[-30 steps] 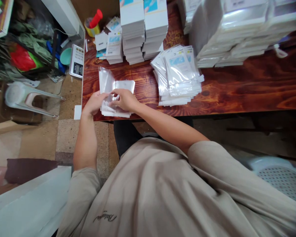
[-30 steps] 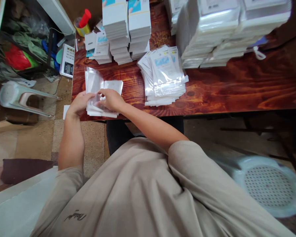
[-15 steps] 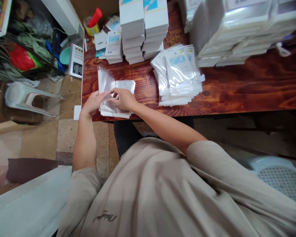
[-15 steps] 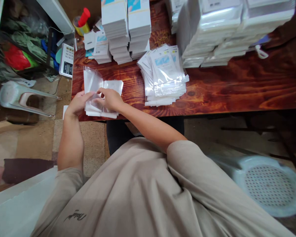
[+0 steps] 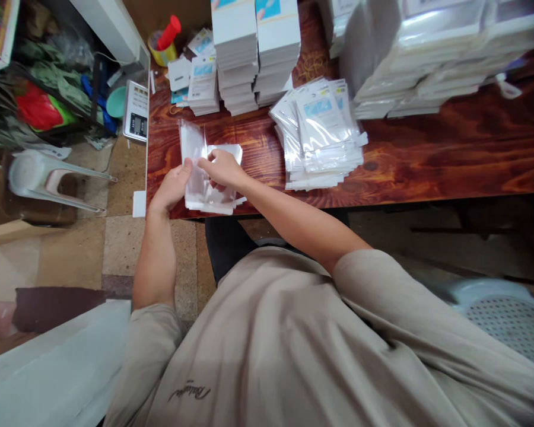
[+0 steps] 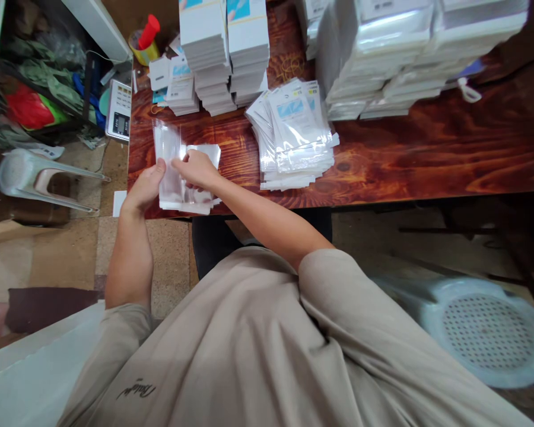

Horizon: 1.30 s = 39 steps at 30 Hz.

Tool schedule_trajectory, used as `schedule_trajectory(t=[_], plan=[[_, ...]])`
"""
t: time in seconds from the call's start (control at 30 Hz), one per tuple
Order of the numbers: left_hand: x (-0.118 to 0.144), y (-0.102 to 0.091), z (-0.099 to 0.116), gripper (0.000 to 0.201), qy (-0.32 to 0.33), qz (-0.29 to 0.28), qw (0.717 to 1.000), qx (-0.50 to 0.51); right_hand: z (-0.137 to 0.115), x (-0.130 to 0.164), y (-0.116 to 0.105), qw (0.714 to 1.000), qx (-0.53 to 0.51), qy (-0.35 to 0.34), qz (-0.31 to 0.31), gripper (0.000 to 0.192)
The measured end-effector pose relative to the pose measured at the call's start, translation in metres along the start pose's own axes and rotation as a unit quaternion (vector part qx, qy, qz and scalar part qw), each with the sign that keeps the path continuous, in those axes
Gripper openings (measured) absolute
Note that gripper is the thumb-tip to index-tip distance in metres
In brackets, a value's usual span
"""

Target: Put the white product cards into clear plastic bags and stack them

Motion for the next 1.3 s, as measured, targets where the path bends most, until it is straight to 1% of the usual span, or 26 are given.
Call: schedule_trajectory(t=[0.07, 0.1, 0.17, 0.2, 0.33, 0.43, 0.5, 0.53, 0.6, 0.63, 0.8, 0.9, 0.93, 1.0, 1.07, 1.1, 1.13, 1.17, 1.23, 1.27, 1.3], plan=[[-0.001, 0.001, -0.002, 0.052, 0.000, -0.005, 1.000, 0.019, 0.001, 0.000, -0.008, 0.998, 0.065, 0.001, 0.020, 0.020], [-0.001, 0.000, -0.003, 0.046, -0.003, -0.006, 1.000, 0.028, 0.000, 0.002, -0.014, 0.993, 0.107, -0.009, 0.043, 0.015], [-0.001, -0.001, -0.004, 0.037, -0.008, -0.004, 0.999, 0.044, 0.001, 0.005, -0.026, 0.981, 0.172, -0.024, 0.085, 0.012], [-0.001, -0.002, -0.005, 0.034, -0.010, -0.003, 0.999, 0.051, 0.004, 0.006, -0.030, 0.978, 0.183, -0.024, 0.095, 0.013], [-0.001, -0.003, -0.004, 0.031, -0.021, -0.002, 0.998, 0.067, 0.019, 0.009, -0.033, 0.985, 0.151, -0.007, 0.082, 0.020], [0.000, -0.002, -0.003, 0.030, -0.027, -0.001, 0.998, 0.055, 0.021, 0.013, -0.030, 0.982, 0.171, -0.021, 0.077, 0.018], [0.000, -0.003, -0.002, 0.029, -0.030, 0.006, 0.998, 0.047, 0.019, 0.015, -0.025, 0.981, 0.183, -0.037, 0.060, 0.022], [0.000, -0.003, -0.002, 0.029, -0.032, 0.010, 0.998, 0.045, 0.019, 0.016, -0.023, 0.981, 0.183, -0.043, 0.053, 0.019], [0.000, -0.003, -0.002, 0.028, -0.035, 0.015, 0.998, 0.043, 0.019, 0.017, -0.022, 0.982, 0.178, -0.042, 0.048, 0.008], [0.000, -0.003, -0.002, 0.028, -0.035, 0.015, 0.998, 0.045, 0.020, 0.016, -0.022, 0.982, 0.176, -0.037, 0.049, 0.007], [0.000, -0.003, -0.003, 0.027, -0.028, 0.008, 0.998, 0.054, 0.021, 0.013, -0.024, 0.980, 0.192, -0.018, 0.054, 0.015], [0.000, -0.003, -0.003, 0.030, -0.028, 0.004, 0.998, 0.050, 0.019, 0.017, -0.021, 0.972, 0.227, -0.018, 0.053, 0.021], [0.000, -0.003, -0.003, 0.031, -0.029, 0.004, 0.998, 0.050, 0.017, 0.020, -0.021, 0.967, 0.246, -0.018, 0.064, 0.023], [0.000, -0.003, -0.003, 0.031, -0.031, 0.004, 0.998, 0.048, 0.009, 0.030, -0.023, 0.953, 0.280, -0.032, 0.110, 0.032], [0.000, -0.003, -0.004, 0.031, -0.031, 0.006, 0.998, 0.052, -0.005, 0.041, -0.023, 0.940, 0.295, -0.074, 0.156, 0.045], [0.000, -0.003, -0.004, 0.031, -0.028, 0.005, 0.998, 0.057, -0.010, 0.044, -0.020, 0.937, 0.294, -0.099, 0.159, 0.047], [-0.001, -0.002, -0.004, 0.032, -0.025, 0.003, 0.998, 0.062, -0.014, 0.043, -0.015, 0.939, 0.288, -0.120, 0.142, 0.047], [-0.001, -0.002, -0.004, 0.035, -0.022, 0.000, 0.998, 0.064, -0.016, 0.040, -0.008, 0.944, 0.283, -0.134, 0.107, 0.048], [-0.001, -0.002, -0.005, 0.040, -0.023, -0.002, 0.998, 0.061, -0.015, 0.031, 0.006, 0.949, 0.276, -0.149, 0.036, 0.057], [-0.001, -0.002, -0.005, 0.043, -0.027, -0.001, 0.998, 0.058, -0.014, 0.027, 0.011, 0.948, 0.277, -0.154, 0.012, 0.062], [-0.002, -0.003, -0.006, 0.043, -0.030, 0.000, 0.998, 0.058, -0.013, 0.023, 0.014, 0.947, 0.281, -0.158, 0.002, 0.065]])
Point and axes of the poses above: each hand's wrist, its own x-axis away from the middle knuckle, its own y-axis out of the palm, z = x × y, the point moved 8 cm from there along -x, towards the middle knuckle, and after that the axes turned 9 degrees about -z, right-handed, at the moved point
